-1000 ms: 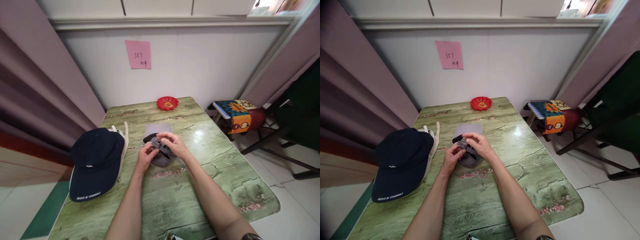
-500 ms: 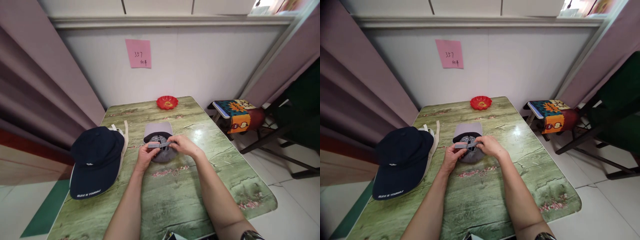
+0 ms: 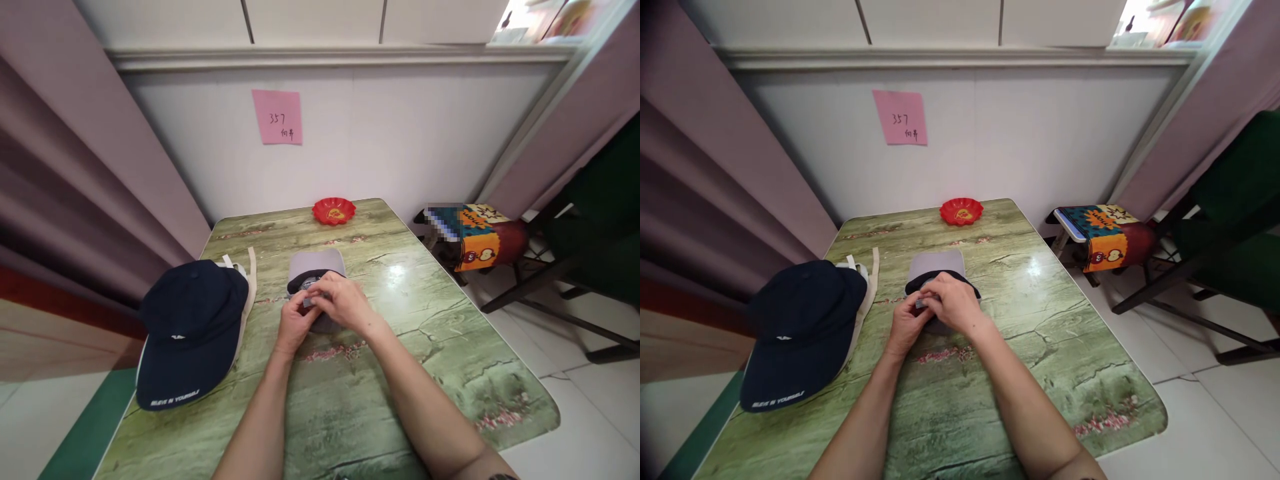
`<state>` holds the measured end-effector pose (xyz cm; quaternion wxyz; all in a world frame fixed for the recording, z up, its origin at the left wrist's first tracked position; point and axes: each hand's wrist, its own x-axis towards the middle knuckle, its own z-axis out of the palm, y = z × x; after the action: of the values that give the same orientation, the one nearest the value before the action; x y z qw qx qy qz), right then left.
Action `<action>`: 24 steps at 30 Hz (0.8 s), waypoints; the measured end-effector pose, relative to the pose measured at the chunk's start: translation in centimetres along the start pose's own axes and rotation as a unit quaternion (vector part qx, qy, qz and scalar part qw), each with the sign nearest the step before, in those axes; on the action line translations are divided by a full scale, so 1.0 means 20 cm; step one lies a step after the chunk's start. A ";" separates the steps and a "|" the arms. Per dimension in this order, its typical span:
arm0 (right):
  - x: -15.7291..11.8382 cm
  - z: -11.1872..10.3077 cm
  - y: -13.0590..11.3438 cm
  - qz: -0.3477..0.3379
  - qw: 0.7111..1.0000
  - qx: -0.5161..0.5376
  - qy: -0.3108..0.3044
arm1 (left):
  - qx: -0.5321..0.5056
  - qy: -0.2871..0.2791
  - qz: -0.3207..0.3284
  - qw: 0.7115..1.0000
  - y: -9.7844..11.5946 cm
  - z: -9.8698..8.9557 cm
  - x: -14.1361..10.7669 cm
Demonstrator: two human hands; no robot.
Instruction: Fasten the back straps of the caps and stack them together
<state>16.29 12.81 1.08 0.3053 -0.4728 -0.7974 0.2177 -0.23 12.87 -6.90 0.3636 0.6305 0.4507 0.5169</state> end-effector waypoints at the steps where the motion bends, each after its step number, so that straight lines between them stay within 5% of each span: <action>1: 0.00 0.02 -0.01 -0.002 1.000 -0.009 -0.009 | 0.010 0.001 0.009 1.000 0.00 0.00 0.00; 15: -0.01 0.04 -0.02 -0.030 0.996 -0.054 -0.061 | 0.062 0.017 0.067 0.996 0.00 0.00 0.00; 24: 0.00 0.03 -0.07 0.009 0.981 -0.154 -0.121 | 0.083 -0.016 0.069 0.994 0.01 0.00 0.00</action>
<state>15.12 12.12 1.54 0.1286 -0.4917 -0.8479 0.1509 -0.23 12.86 -6.73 0.2805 0.6964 0.4418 0.4910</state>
